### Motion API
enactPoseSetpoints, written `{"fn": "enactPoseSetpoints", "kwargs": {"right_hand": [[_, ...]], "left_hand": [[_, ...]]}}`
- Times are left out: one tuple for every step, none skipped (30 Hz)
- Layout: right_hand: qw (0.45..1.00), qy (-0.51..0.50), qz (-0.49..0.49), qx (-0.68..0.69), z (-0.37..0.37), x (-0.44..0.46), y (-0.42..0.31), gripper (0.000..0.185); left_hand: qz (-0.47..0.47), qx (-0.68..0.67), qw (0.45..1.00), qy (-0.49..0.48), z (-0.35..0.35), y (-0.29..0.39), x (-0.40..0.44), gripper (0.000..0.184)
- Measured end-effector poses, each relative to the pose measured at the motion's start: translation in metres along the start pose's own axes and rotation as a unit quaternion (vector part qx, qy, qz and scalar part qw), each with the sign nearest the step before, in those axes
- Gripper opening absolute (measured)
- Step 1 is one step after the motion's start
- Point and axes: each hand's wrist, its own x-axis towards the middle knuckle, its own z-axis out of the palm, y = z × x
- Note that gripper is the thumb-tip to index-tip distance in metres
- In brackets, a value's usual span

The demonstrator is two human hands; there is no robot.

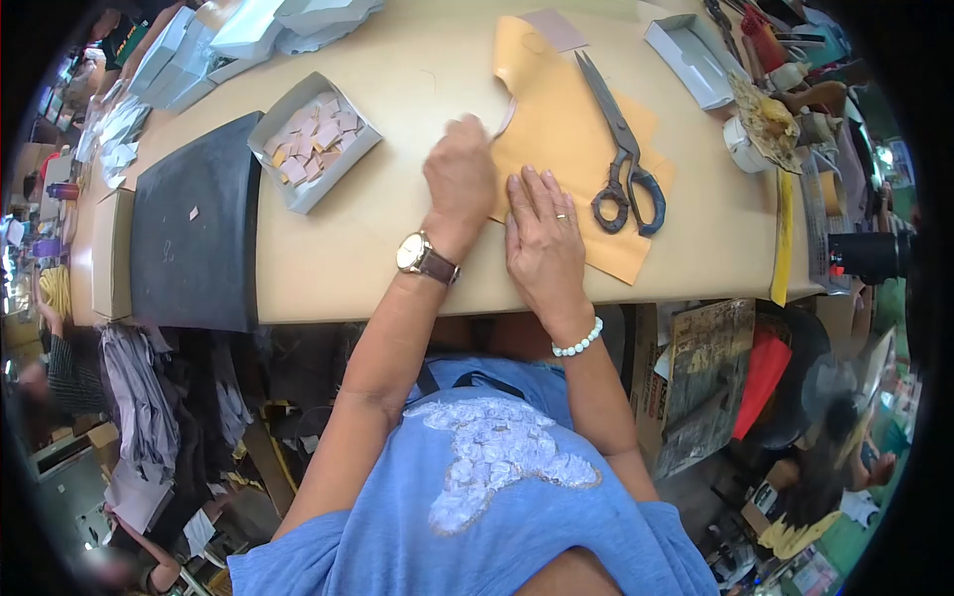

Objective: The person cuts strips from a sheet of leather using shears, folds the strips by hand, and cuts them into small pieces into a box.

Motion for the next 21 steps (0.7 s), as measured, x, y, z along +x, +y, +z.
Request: {"fn": "enactPoseSetpoints", "kwargs": {"right_hand": [[1.0, -0.002, 0.001, 0.0, 0.0, -0.001, -0.001, 0.038], [1.0, 0.0, 0.001, -0.001, -0.001, 0.001, -0.001, 0.038], [1.0, 0.004, -0.002, -0.005, -0.001, 0.003, -0.001, 0.038], [1.0, 0.003, -0.002, -0.008, 0.0, 0.002, -0.001, 0.038], [1.0, 0.003, -0.002, -0.011, 0.0, 0.001, -0.002, 0.038], [1.0, 0.004, -0.003, -0.009, 0.0, 0.002, -0.002, 0.038], [1.0, 0.004, -0.003, -0.008, 0.0, 0.001, -0.002, 0.038], [1.0, 0.003, -0.001, -0.009, 0.0, 0.0, -0.001, 0.038], [1.0, -0.002, 0.001, -0.006, -0.001, -0.001, -0.001, 0.038], [1.0, -0.005, 0.003, -0.002, -0.001, -0.002, -0.001, 0.039], [1.0, -0.004, 0.001, 0.003, -0.002, 0.001, -0.002, 0.039], [1.0, -0.003, -0.001, 0.003, -0.002, 0.003, -0.001, 0.039], [1.0, -0.001, -0.002, 0.003, 0.0, 0.002, -0.001, 0.039], [1.0, 0.0, -0.001, 0.003, 0.001, 0.001, -0.001, 0.039], [1.0, 0.002, -0.003, 0.002, 0.001, 0.0, 0.0, 0.039], [1.0, 0.005, -0.005, 0.001, 0.002, 0.0, 0.0, 0.038], [1.0, 0.008, -0.006, 0.001, 0.002, 0.0, 0.0, 0.038], [1.0, 0.009, -0.008, -0.002, 0.001, 0.001, -0.001, 0.038], [1.0, 0.01, -0.01, -0.004, 0.001, 0.001, -0.001, 0.038], [1.0, 0.009, -0.011, -0.007, 0.0, 0.001, -0.001, 0.038], [1.0, 0.012, -0.012, -0.005, 0.001, 0.0, -0.001, 0.038]], "left_hand": [[-0.008, -0.008, 1.0, 0.002, -0.001, -0.004, 0.002, 0.01], [-0.014, -0.016, 1.0, 0.007, -0.004, -0.01, 0.009, 0.011], [-0.019, -0.024, 0.999, 0.014, -0.008, -0.01, 0.016, 0.012], [0.007, -0.038, 0.999, 0.012, -0.012, -0.007, 0.015, 0.012], [0.034, -0.051, 0.998, 0.009, -0.015, -0.001, 0.012, 0.013], [0.061, -0.064, 0.996, 0.007, -0.017, 0.001, 0.012, 0.013], [0.071, -0.059, 0.996, -0.003, -0.015, 0.0, 0.014, 0.014], [0.08, -0.056, 0.995, -0.014, -0.011, -0.001, 0.017, 0.014], [0.087, -0.053, 0.994, -0.028, -0.008, -0.001, 0.016, 0.015], [0.08, -0.036, 0.996, -0.031, -0.005, -0.001, 0.014, 0.015], [0.074, -0.018, 0.997, -0.03, 0.0, 0.0, 0.014, 0.015], [0.068, 0.0, 0.997, -0.027, 0.002, 0.0, 0.016, 0.016], [0.065, 0.006, 0.998, -0.023, 0.004, 0.0, 0.017, 0.016], [0.062, 0.013, 0.998, -0.019, 0.005, 0.001, 0.018, 0.016], [0.06, 0.019, 0.998, -0.015, 0.006, 0.001, 0.019, 0.017], [0.045, 0.009, 0.999, -0.012, 0.008, 0.0, 0.019, 0.017], [0.03, 0.0, 1.0, -0.009, 0.011, -0.002, 0.02, 0.017], [0.015, -0.008, 1.0, -0.006, 0.007, -0.002, 0.022, 0.017], [0.038, -0.011, 0.999, -0.019, 0.004, -0.001, 0.023, 0.013], [0.06, -0.014, 0.998, -0.033, 0.001, 0.0, 0.023, 0.01], [0.08, -0.017, 0.995, -0.048, -0.003, 0.0, 0.023, 0.007]]}}
